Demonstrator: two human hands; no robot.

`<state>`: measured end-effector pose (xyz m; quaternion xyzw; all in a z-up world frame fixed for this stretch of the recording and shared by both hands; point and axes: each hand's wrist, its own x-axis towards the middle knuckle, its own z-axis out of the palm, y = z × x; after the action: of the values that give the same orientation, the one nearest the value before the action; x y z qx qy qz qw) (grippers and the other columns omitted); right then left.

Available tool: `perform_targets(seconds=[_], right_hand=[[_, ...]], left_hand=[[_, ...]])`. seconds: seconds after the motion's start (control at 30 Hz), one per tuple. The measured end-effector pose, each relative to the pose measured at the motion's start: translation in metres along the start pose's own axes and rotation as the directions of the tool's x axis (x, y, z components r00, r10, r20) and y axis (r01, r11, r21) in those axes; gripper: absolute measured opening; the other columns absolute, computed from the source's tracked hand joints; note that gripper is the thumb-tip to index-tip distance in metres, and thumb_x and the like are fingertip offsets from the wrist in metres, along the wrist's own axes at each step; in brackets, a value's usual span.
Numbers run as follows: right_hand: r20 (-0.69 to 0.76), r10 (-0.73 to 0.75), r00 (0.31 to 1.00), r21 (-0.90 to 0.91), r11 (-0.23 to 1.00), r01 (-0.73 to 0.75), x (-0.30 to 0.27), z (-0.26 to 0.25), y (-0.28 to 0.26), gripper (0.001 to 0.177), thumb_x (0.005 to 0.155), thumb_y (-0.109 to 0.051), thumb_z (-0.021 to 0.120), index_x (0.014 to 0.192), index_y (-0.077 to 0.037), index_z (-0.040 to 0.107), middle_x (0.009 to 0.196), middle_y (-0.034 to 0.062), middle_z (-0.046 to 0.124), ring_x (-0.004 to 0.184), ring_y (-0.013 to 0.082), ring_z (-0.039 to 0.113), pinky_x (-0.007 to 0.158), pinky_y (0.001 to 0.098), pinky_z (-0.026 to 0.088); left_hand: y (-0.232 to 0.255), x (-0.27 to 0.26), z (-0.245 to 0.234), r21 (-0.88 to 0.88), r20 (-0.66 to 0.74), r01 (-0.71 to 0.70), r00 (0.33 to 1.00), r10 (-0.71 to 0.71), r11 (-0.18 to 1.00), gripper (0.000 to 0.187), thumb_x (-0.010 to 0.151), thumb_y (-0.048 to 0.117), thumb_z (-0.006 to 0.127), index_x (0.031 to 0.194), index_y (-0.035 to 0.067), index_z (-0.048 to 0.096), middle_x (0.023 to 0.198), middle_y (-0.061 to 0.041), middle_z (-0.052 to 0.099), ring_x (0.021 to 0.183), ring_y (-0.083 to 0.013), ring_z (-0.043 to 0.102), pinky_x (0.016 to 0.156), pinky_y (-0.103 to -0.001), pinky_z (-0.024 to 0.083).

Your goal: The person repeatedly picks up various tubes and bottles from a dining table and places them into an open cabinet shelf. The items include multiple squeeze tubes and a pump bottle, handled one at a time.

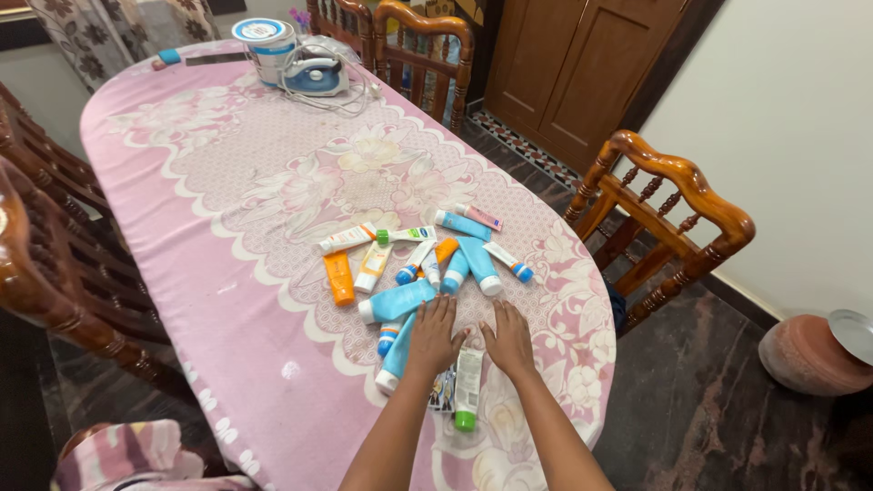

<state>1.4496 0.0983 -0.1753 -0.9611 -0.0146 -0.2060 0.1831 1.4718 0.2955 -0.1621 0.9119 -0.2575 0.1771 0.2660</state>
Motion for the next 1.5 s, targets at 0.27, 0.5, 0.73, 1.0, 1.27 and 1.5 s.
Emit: perform_targets(seconds=[0.27,0.5,0.73,1.0,1.27,1.5], right_hand=[[-0.012,0.073,0.997,0.083,0.994,-0.072,0.015,0.031,0.026,0.066,0.092,-0.031,0.068,0.147,-0.003,0.045,0.146,0.0295,0.048,0.133,0.0454,0.048,0.111,0.0502,0.040],[-0.026,0.105,0.994,0.105,0.989,-0.102,0.045,0.049,0.033,0.070,0.090,-0.029,0.072,0.151,-0.010,0.040,0.150,0.0303,0.041,0.135,0.0477,0.045,0.110,0.0509,0.040],[-0.088,0.076,0.993,0.226,0.973,-0.054,0.064,0.041,0.021,0.061,0.087,-0.022,0.072,0.144,-0.013,0.054,0.139,0.0241,0.053,0.119,0.0419,0.057,0.100,0.0480,0.048],[-0.222,0.183,0.958,0.385,0.919,-0.086,0.015,0.018,0.000,0.043,0.086,-0.026,0.073,0.124,-0.009,0.062,0.112,0.0160,0.064,0.100,0.0332,0.065,0.085,0.0440,0.054],[-0.171,0.352,0.920,0.512,0.830,-0.222,0.017,0.038,0.024,0.043,0.100,-0.028,0.054,0.138,-0.009,0.059,0.105,0.0142,0.072,0.101,0.0304,0.068,0.092,0.0437,0.052],[-0.219,0.316,0.923,0.497,0.850,-0.173,0.018,0.043,0.030,0.044,0.095,-0.029,0.065,0.133,-0.006,0.063,0.107,0.0149,0.073,0.101,0.0313,0.069,0.091,0.0431,0.053]], left_hand=[[0.001,0.016,0.060,-0.082,0.008,0.031,1.000,-0.030,0.996,0.074,0.093,0.040,0.062,0.149,-0.003,0.043,0.152,-0.023,0.047,0.147,-0.0355,0.037,0.123,-0.052,0.021],[0.000,0.022,0.078,-0.083,0.051,0.064,0.997,-0.060,0.995,0.073,0.092,0.038,0.063,0.147,-0.006,0.042,0.150,-0.024,0.048,0.143,-0.0360,0.041,0.120,-0.050,0.026],[-0.001,0.023,0.072,-0.105,0.031,0.106,0.994,-0.103,0.989,0.070,0.094,0.035,0.062,0.148,-0.004,0.043,0.150,-0.022,0.050,0.140,-0.0358,0.045,0.120,-0.049,0.029],[-0.002,0.025,0.072,-0.114,0.031,0.111,0.994,-0.108,0.987,0.065,0.096,0.033,0.059,0.148,-0.004,0.045,0.149,-0.022,0.052,0.139,-0.0363,0.046,0.118,-0.049,0.031],[0.010,0.046,0.084,-0.361,0.084,0.346,0.937,-0.339,0.866,0.062,0.094,0.033,0.065,0.142,-0.004,0.052,0.136,-0.024,0.059,0.128,-0.0417,0.053,0.109,-0.049,0.042],[0.020,0.063,0.101,-0.545,0.097,0.464,0.862,-0.497,0.699,0.054,0.085,0.024,0.076,0.132,0.001,0.063,0.108,-0.024,0.073,0.095,-0.0405,0.073,0.084,-0.046,0.057]])
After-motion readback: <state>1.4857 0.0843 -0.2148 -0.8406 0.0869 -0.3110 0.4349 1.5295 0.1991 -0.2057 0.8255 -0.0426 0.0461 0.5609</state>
